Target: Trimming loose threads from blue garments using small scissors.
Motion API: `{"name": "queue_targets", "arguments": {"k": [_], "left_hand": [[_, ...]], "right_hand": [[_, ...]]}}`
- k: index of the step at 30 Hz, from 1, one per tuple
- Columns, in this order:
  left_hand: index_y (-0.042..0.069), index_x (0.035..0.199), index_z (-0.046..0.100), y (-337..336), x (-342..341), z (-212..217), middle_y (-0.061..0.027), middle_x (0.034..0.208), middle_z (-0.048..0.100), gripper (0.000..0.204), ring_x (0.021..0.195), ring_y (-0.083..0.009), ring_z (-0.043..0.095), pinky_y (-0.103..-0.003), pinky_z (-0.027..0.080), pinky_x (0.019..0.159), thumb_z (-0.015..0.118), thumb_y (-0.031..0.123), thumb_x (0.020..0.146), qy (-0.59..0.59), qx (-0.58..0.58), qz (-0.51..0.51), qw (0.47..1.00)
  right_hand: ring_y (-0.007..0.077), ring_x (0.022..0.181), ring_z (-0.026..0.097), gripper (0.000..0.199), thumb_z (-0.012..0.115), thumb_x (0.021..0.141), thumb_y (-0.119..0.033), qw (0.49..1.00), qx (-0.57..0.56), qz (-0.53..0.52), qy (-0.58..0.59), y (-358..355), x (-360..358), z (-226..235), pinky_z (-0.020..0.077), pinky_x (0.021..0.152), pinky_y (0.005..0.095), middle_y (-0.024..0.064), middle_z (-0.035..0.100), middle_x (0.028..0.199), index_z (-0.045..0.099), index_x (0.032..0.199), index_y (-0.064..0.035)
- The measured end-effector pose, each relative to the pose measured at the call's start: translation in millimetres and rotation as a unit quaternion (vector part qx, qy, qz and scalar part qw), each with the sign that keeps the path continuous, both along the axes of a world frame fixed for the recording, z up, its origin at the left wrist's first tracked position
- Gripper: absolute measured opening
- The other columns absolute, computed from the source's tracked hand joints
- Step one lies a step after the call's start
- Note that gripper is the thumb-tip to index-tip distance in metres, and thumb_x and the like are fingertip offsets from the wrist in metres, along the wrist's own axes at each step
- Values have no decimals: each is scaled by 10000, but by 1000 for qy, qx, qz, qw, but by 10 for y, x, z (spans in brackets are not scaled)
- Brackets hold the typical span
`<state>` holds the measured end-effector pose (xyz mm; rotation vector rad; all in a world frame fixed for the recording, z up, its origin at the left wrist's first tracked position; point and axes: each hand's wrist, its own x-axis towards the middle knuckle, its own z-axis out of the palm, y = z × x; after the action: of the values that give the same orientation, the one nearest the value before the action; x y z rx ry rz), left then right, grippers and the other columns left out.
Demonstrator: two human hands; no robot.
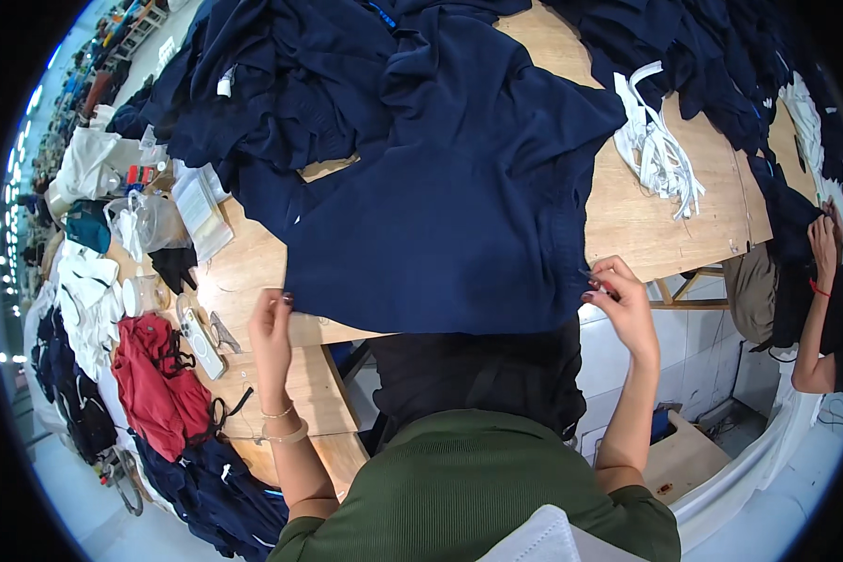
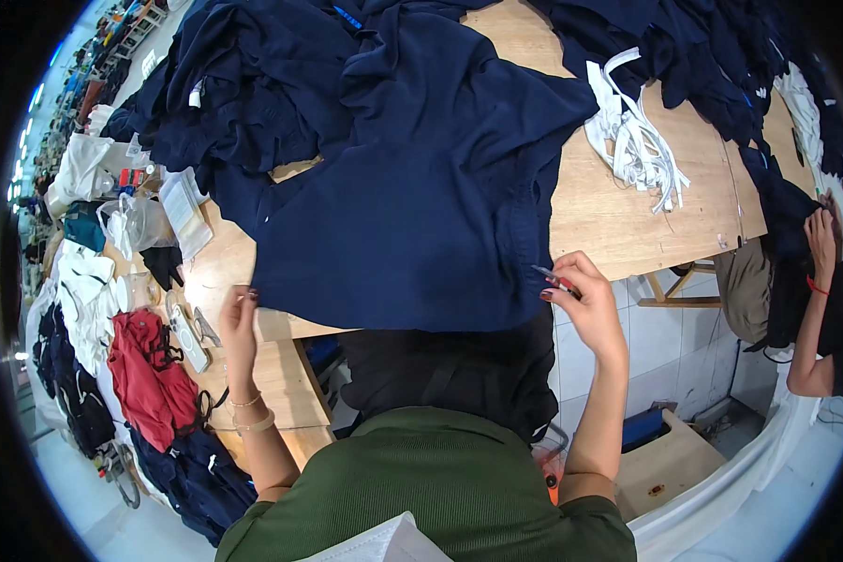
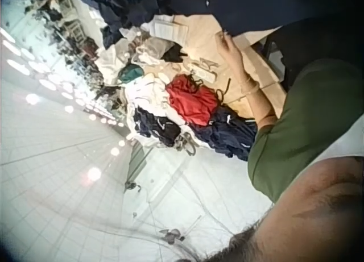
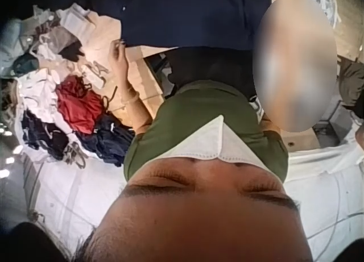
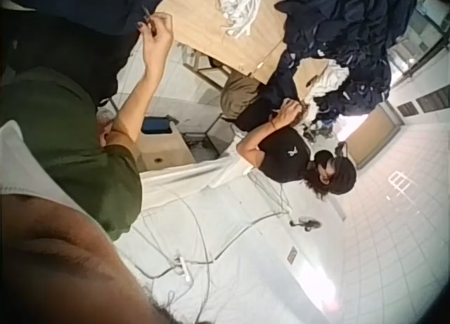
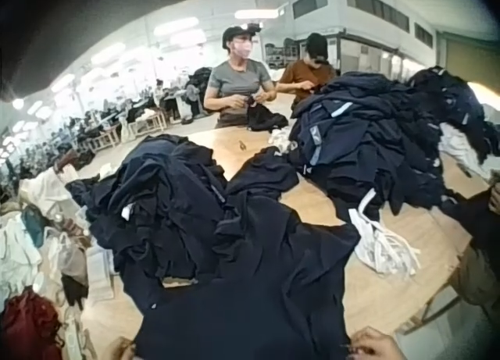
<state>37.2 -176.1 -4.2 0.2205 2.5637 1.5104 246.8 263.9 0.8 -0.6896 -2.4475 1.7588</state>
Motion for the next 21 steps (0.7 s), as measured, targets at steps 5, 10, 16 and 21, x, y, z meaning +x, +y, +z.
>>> {"name": "queue_targets", "arguments": {"k": [5, 10, 16, 21], "left_hand": [[41, 999, 541, 166, -108, 587, 25, 857, 549, 110, 750, -42, 523, -181, 432, 665, 465, 120, 1005, 49, 260, 185, 946], [21, 940, 593, 149, -911, -99, 50, 741, 528, 153, 636, -22, 423, -167, 342, 561, 553, 163, 983, 189, -18, 139, 972], [32, 865, 634, 616, -1178, -608, 53, 742, 542, 140, 673, -29, 425, -177, 345, 617, 607, 142, 947, 28, 193, 161, 967], [12, 903, 648, 665, -1241, -647, 27, 799, 602, 134, 723, -45, 501, -178, 405, 678, 602, 131, 944, -21, 227, 155, 961]], "right_hand": [[47, 664, 494, 292, 679, 818, -68, 907, -243, -235, 251, 273, 158, 358, 364, 560, 172, 32, 576, 929, 567, 1082, -9], [7, 568, 416, 169, 688, 870, -140, 934, -50, -328, 133, 394, -740, 239, 288, 488, 176, -52, 558, 720, 630, 995, -43], [-17, 504, 352, 73, 707, 864, -157, 936, -123, -272, 189, 492, -987, -202, 238, 448, 172, -108, 535, 651, 671, 878, -95], [-19, 497, 365, 86, 706, 871, -171, 937, -148, -264, 176, 521, -954, -191, 245, 443, 164, -103, 539, 639, 660, 871, -98]]}}
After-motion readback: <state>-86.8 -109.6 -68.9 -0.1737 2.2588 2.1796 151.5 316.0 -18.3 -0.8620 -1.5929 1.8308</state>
